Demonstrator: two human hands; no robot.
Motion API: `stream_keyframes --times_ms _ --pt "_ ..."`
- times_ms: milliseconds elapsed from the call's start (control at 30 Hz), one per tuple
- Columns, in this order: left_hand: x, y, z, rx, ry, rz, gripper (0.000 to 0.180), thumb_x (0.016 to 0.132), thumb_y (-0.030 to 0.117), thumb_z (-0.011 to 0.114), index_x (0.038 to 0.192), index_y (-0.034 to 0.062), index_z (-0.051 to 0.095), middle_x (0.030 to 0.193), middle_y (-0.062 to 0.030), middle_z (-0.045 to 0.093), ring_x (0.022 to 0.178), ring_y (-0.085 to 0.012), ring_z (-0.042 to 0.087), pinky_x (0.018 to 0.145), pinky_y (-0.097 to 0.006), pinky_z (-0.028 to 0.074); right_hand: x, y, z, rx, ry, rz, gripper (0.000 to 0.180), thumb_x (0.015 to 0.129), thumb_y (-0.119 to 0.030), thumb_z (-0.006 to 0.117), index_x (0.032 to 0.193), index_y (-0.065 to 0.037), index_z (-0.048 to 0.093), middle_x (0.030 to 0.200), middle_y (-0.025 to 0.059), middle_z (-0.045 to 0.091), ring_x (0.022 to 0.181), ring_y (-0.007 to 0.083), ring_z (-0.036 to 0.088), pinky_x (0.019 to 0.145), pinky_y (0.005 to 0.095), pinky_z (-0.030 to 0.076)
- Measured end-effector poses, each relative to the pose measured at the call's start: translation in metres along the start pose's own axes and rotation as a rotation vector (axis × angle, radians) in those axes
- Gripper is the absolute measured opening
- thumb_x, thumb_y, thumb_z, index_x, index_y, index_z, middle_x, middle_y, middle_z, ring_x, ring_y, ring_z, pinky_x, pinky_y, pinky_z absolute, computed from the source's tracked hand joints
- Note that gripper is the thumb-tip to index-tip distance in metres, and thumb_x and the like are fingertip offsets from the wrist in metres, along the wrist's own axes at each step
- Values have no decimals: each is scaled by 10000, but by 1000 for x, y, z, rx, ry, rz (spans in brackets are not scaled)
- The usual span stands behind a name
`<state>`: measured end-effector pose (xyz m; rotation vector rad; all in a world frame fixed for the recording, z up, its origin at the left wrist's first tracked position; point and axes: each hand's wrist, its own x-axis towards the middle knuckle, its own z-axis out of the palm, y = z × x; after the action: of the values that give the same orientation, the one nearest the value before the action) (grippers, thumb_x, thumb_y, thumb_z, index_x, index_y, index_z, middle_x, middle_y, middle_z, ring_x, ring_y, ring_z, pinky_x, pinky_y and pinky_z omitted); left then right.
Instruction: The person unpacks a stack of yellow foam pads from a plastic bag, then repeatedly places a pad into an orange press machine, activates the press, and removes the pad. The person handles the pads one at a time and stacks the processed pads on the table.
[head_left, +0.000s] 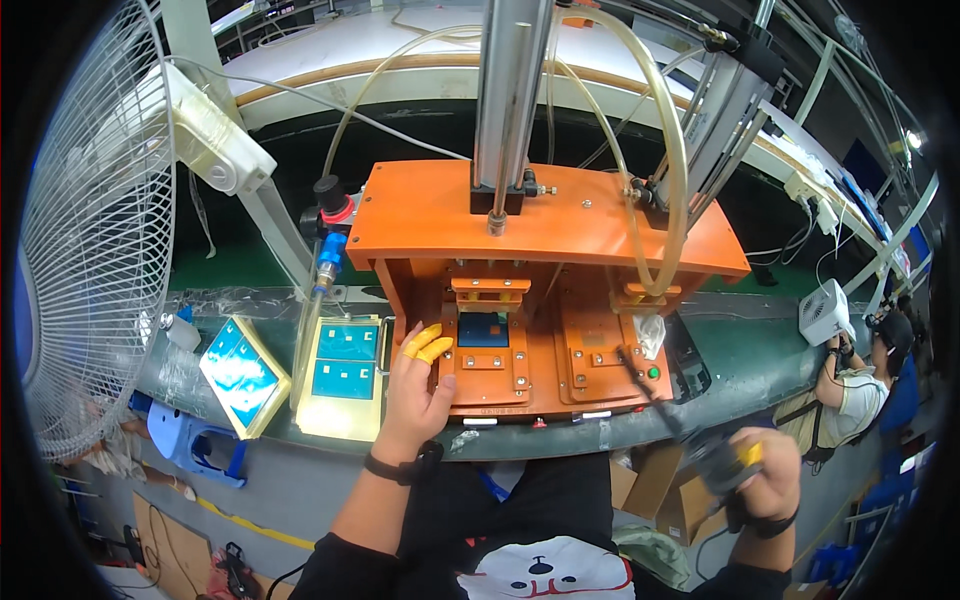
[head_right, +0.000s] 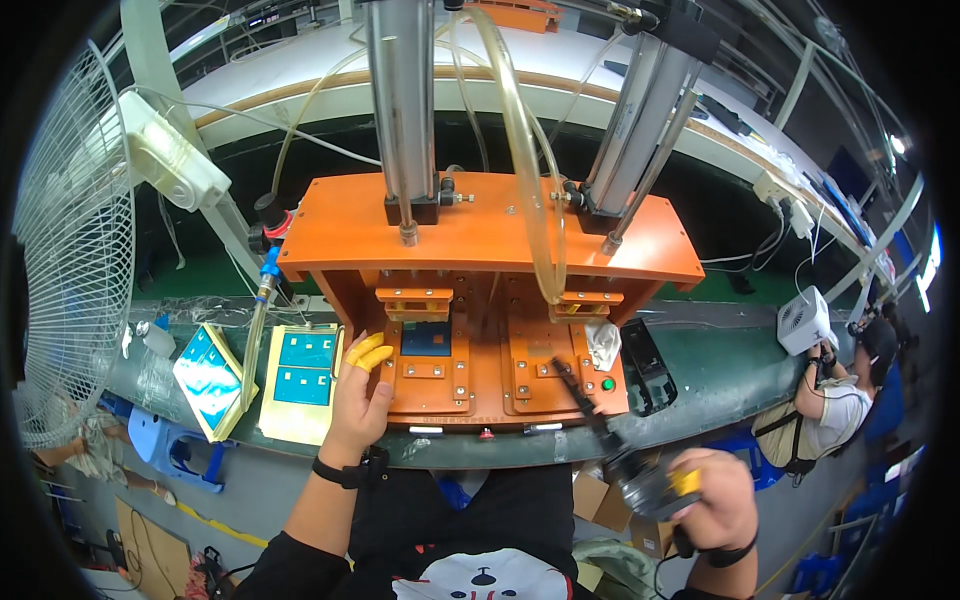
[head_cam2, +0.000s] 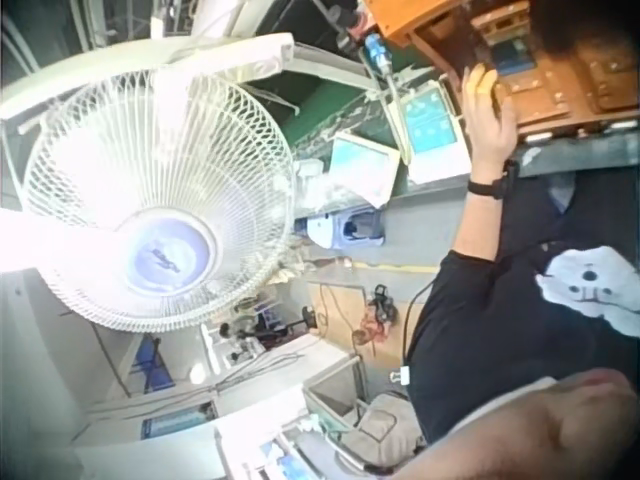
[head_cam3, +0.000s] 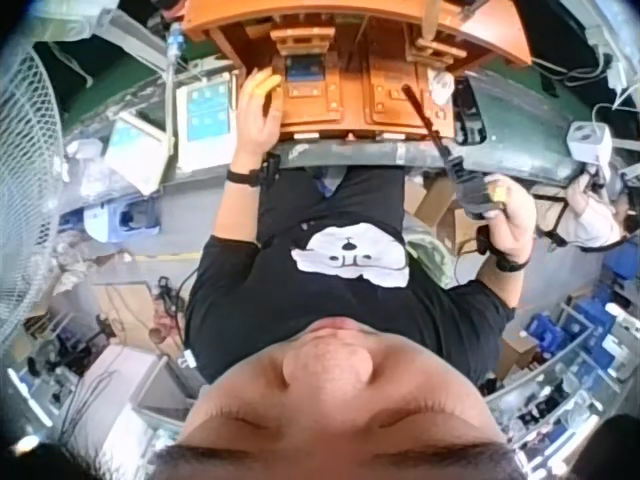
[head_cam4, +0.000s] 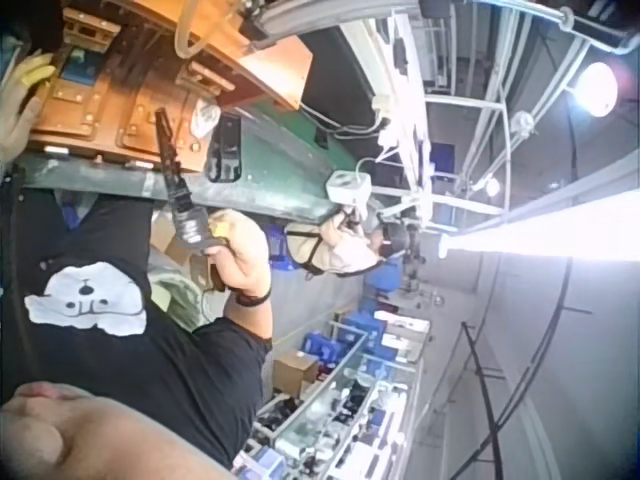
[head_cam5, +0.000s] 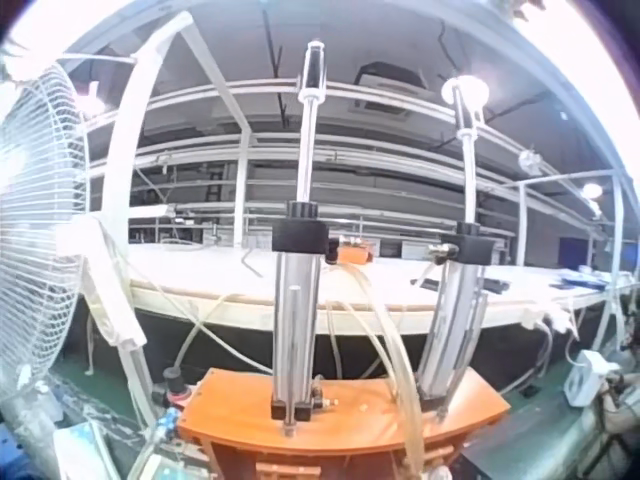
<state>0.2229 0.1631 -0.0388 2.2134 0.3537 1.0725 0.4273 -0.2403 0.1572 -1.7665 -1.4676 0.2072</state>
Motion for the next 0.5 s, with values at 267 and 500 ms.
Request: stream_keyframes --times_ms 267,500 --pt "-4 -9 -2 -95 42 -43 448 1072 332 587 1352 -15 630 1449 -232 600 1459 -468 455 1225 -525 342 97 -22 105 -358 -266 -441 248 763 -134 835 928 -68 662 780 58 647 724 263 656 683 375 499" --pt "-2 -8 -5 -139 69 -69 447 1075 334 589 1357 -12 628 1458 -243 581 1468 -467 440 1225 -519 342 155 3 180 -568 -228 -529 98 834 -109 692 887 -102 610 717 34 608 684 230 643 697 362 472"
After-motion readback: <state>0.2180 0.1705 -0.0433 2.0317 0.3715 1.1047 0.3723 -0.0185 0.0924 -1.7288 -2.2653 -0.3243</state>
